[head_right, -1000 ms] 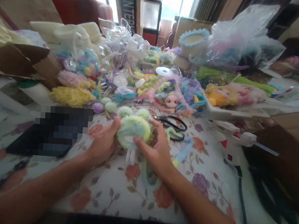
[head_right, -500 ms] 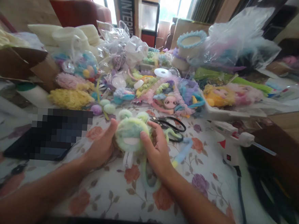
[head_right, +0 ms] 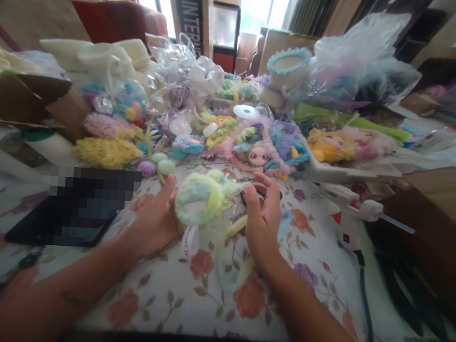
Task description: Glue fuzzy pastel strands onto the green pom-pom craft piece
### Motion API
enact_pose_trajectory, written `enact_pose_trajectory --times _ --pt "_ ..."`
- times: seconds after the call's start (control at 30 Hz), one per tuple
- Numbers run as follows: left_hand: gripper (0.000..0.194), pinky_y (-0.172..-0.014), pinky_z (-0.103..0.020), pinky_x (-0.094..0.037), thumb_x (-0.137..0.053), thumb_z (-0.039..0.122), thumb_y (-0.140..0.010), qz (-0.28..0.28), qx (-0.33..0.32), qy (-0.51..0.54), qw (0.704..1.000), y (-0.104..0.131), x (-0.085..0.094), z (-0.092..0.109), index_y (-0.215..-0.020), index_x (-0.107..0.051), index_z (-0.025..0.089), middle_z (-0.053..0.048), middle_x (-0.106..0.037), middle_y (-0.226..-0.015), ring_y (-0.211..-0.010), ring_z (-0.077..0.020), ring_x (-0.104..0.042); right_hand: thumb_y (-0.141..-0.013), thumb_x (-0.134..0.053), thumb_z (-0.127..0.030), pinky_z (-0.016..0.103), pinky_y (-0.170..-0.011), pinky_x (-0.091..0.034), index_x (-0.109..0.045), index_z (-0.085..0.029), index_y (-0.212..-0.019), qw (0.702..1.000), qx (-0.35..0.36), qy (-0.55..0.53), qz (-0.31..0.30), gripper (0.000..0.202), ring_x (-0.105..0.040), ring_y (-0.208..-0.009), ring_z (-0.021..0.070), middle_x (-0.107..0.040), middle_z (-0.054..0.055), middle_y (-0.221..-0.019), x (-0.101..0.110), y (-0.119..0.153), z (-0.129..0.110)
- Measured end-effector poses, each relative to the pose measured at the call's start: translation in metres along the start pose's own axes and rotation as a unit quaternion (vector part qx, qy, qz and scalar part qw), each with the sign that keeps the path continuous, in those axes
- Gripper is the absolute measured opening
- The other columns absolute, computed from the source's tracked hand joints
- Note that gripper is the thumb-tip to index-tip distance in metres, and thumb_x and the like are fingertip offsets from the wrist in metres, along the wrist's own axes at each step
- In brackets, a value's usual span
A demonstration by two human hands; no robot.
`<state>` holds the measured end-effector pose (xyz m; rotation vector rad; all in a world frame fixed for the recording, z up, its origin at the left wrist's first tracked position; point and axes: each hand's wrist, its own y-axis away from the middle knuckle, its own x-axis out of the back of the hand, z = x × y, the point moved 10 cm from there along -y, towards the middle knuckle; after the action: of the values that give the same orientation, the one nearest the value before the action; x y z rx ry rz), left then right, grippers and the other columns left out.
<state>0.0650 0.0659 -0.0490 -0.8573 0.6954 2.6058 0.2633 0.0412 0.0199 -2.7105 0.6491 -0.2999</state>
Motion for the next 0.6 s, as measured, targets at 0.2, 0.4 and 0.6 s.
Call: enact_pose_trajectory --times 0.2,0.4,0.6 --pt "0.039 -0.089 -0.029 -0.064 -0.084 0.035 -0.089 0.014 -0.014 -0.011 1.0 0.007 -0.005 0.004 -0.124 -0.074 0.02 -0.01 -0.082 -0.119 -0.11 -0.025 -0.077 -0.104 -0.056 -0.031 0.058 -0.114 -0.049 -0.061 -0.032 -0.144 0.944 0.298 0.086 -0.11 0.04 -0.06 -0.137 0.0348 -0.065 0.012 -0.143 -0.023 0.035 -0.066" --pt "0.04 -0.092 -0.037 -0.064 -0.057 0.048 -0.106 0.052 0.031 0.03 0.998 0.002 0.001 -0.004 -0.123 -0.076 0.017 -0.013 -0.082 -0.116 -0.114 -0.0287 -0.076 -0.1 -0.058 -0.028 0.059 -0.115 -0.05 -0.056 -0.03 -0.155 0.919 0.354 0.095 -0.148 0.055 -0.064 -0.138 0.036 -0.069 0.013 -0.146 -0.029 0.046 -0.081" --pt "0.075 -0.085 -0.038 -0.063 -0.065 0.084 -0.086 -0.079 0.023 -0.023 0.996 0.008 -0.019 -0.002 -0.122 -0.075 0.019 -0.014 -0.081 -0.114 -0.114 -0.0332 -0.076 -0.101 -0.059 -0.041 0.065 -0.128 -0.036 -0.041 -0.03 -0.169 0.863 0.414 0.145 -0.251 0.071 -0.058 -0.149 0.0379 -0.071 0.008 -0.15 -0.052 0.063 -0.078"
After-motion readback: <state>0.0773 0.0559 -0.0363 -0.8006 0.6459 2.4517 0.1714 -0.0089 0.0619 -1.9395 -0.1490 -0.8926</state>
